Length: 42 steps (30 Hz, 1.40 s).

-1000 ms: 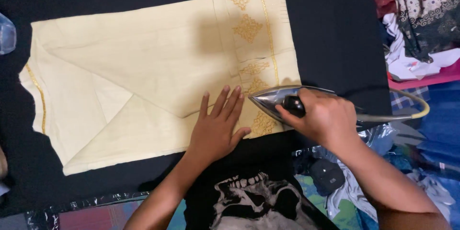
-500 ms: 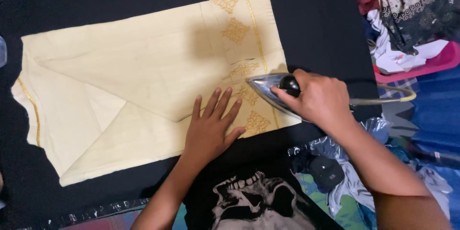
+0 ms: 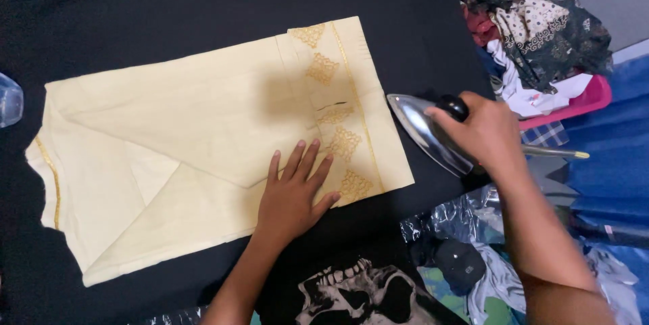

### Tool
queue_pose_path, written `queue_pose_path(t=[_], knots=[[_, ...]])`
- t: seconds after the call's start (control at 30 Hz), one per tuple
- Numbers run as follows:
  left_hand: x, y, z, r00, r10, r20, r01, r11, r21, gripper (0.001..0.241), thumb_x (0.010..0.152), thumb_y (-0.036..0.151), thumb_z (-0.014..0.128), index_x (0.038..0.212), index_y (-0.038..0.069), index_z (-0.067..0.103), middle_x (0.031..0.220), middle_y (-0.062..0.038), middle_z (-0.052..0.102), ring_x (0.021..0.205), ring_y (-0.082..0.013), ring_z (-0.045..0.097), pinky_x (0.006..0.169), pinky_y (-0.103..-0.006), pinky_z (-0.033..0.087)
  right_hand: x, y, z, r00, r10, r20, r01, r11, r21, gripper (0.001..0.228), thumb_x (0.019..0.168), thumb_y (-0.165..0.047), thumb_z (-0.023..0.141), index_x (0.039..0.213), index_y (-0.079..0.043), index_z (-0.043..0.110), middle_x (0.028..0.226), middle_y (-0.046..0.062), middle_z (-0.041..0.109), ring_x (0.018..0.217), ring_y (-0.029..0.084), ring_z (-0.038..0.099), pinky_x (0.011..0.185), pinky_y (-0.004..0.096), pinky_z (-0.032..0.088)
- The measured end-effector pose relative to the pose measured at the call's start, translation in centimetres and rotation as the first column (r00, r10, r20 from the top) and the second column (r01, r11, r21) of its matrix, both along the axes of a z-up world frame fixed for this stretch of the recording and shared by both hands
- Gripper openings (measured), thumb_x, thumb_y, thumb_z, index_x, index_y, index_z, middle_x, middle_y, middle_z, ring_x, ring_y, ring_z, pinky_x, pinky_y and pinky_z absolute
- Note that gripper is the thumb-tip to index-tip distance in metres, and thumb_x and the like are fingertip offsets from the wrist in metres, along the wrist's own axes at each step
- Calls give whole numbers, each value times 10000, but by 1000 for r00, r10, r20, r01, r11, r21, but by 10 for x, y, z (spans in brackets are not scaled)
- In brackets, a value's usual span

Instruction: The person irons a cream-colored shirt with gold embroidery on a black ironing board. They smooth the fabric, use a steam iron to press the shirt, fold the sleeves and body, and then lift the finished garment.

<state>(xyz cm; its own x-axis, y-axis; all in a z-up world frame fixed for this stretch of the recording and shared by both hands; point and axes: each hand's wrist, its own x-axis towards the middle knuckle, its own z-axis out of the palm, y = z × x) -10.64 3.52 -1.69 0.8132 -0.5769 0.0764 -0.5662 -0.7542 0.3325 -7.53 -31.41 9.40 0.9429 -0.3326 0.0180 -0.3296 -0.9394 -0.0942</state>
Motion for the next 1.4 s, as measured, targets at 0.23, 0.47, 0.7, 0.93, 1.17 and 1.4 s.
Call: queue_pose_path(t=[0.23, 0.47, 0.7, 0.93, 1.17, 1.4], knots=[[0, 1, 2, 976, -9, 220, 21, 998, -53, 709, 914, 613, 597, 1498, 220, 512, 1663, -90, 356, 1532, -291, 317, 1180, -621, 257, 41, -58, 4, 944, -54, 326, -87, 912, 400, 476, 1045, -380, 776, 735, -176, 479, 714, -83, 364, 719, 64, 344, 600, 320, 264], [0, 0, 6, 968, -16, 251, 32, 998, -61, 660, 929, 612, 584, 1453, 213, 545, 1639, -98, 395, 1516, -294, 354, 1161, -615, 286, 100, -78, -35, 611, -450, 651, -352, 582, 733, 305, 1032, -313, 737, 832, -113, 624, 626, -1, 521, 520, 87, 470, 490, 256, 392], [0, 0, 8, 979, -27, 201, 34, 999, -33, 785, 905, 713, 552, 1520, 231, 477, 1664, -91, 349, 1533, -296, 319, 1158, -627, 277, 123, -67, -62, 271, -642, 718, -583, 484, 653, 282, 980, -281, 722, 802, -114, 581, 602, 14, 482, 496, 105, 428, 460, 296, 380], [1, -2, 18, 997, -37, 66, 36, 999, 5, 913, 847, 783, 569, 1541, 202, 445, 1688, -87, 289, 1550, -296, 252, 1185, -628, 190, 107, -67, -87, 182, -592, 785, -529, 614, 585, 285, 1001, -351, 660, 891, -92, 617, 619, 47, 529, 553, 139, 509, 554, 311, 412], [1, -3, 9, 996, -30, 85, 24, 997, 68, 949, 834, 806, 568, 1568, 228, 400, 1704, -62, 253, 1565, -274, 221, 1191, -622, 189, 85, -75, -103, 198, -557, 807, -473, 666, 576, 339, 1032, -410, 553, 1029, -77, 620, 962, 29, 604, 928, 145, 554, 870, 339, 481], [1, -3, 9, 993, -33, 114, 28, 999, 45, 926, 836, 790, 590, 1552, 226, 427, 1691, -84, 282, 1557, -298, 251, 1176, -637, 226, 72, -85, -120, 289, -467, 836, -635, 560, 532, 394, 1106, -268, 622, 1386, -27, 487, 1304, 137, 571, 1202, 217, 551, 1067, 363, 459]])
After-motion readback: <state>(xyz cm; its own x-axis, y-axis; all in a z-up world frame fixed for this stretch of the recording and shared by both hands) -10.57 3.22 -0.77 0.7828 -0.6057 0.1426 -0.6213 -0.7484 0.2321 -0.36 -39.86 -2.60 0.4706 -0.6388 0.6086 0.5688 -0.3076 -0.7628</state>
